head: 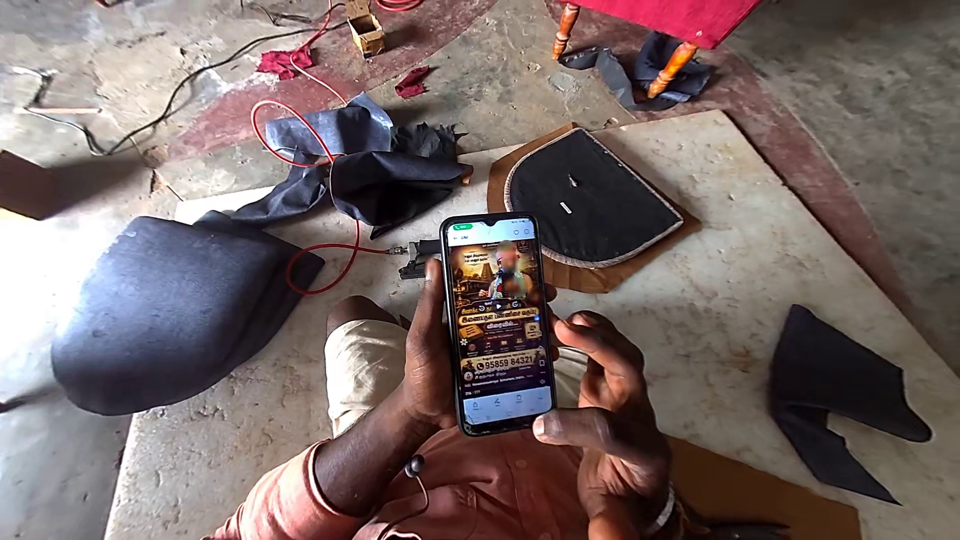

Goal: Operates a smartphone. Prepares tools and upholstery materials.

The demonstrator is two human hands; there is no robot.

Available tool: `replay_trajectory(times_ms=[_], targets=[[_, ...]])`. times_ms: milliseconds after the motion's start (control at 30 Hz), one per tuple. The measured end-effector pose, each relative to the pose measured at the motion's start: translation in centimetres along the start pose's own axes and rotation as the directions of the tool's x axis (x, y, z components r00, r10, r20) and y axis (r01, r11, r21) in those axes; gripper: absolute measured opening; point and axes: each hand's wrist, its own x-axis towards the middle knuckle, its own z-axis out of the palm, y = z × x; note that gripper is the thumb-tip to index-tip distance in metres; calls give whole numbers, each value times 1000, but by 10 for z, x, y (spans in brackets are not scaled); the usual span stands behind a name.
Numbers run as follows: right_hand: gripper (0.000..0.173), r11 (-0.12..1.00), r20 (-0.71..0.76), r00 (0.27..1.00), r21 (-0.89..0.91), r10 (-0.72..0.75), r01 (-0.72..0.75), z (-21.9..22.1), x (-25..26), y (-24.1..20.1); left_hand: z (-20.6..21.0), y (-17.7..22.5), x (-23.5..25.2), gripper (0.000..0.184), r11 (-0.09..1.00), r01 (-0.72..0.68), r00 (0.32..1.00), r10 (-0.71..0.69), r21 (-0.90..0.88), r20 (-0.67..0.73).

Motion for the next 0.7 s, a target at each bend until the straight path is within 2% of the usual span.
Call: replay_trajectory(times_ms=[133, 267, 400, 700], targets=[[58, 1000, 7, 1000, -1, 6, -6, 0, -1, -1, 6, 1, 1, 63, 999, -45, 998, 45, -11, 36], [59, 1000, 11, 1000, -2, 4, -4, 0, -2, 0, 0, -1, 0, 75, 1000, -8, 1000, 8, -18, -18], [58, 1000, 11, 1000, 0, 3, -3, 0, -2, -1, 6, -1, 0, 62, 999, -50, 999, 50, -10, 15], [58, 1000, 5, 1000, 21, 11, -11, 2, -3, -1, -2, -2, -2, 73, 999, -2, 1000, 2, -32, -7]])
